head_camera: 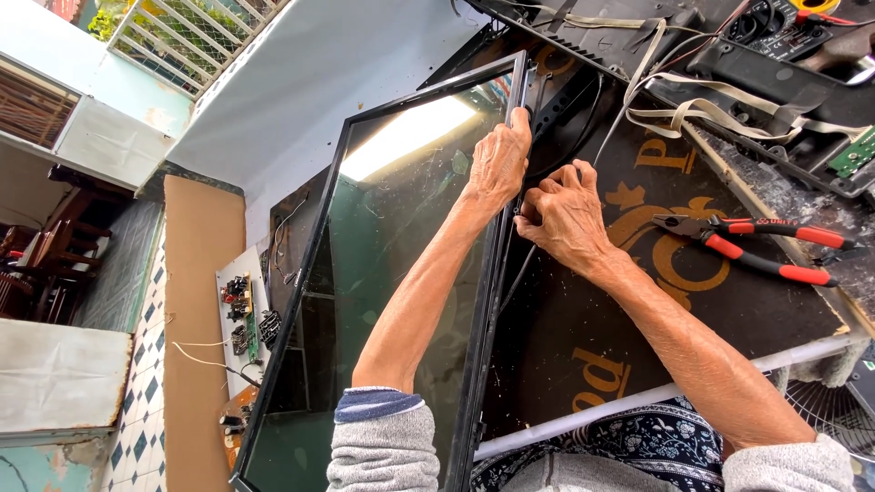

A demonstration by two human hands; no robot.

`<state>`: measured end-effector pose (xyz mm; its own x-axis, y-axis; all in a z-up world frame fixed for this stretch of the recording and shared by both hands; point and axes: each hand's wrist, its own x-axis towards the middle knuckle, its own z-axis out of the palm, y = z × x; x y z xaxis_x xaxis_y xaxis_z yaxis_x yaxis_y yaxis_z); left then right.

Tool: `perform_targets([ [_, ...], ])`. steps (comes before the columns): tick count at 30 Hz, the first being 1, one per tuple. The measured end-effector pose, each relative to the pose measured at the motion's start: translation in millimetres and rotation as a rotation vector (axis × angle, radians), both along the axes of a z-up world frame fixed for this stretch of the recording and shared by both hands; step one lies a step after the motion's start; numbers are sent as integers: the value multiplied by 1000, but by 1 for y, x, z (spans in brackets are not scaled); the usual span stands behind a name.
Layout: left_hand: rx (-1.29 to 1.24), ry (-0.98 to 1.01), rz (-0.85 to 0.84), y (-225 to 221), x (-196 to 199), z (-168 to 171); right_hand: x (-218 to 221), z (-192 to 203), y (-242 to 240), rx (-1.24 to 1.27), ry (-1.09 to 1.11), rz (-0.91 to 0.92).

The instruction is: Disassembling a monitor by prying the plastic bezel off the screen frame.

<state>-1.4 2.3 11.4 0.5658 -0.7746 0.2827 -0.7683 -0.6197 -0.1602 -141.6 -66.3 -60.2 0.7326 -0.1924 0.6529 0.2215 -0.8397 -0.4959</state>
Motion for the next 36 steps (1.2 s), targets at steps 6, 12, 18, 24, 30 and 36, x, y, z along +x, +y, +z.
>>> perform_targets([
  [6, 8, 0, 1, 0, 7, -5, 0, 3, 1, -14, -53, 7],
  [12, 11, 3, 2, 1, 5, 0, 4, -2, 2, -24, -91, 36],
  [18, 16, 9, 16, 1, 8, -5, 9, -9, 2, -62, -71, 18],
  [24, 15, 5, 21, 1, 8, -5, 13, -11, 2, -75, -122, 29],
  [30, 16, -7, 4, 1, 11, -12, 13, -13, 1, -70, -134, 30],
  [36, 11, -1, 2, 1, 7, -8, 10, -5, 3, -60, -166, 48],
])
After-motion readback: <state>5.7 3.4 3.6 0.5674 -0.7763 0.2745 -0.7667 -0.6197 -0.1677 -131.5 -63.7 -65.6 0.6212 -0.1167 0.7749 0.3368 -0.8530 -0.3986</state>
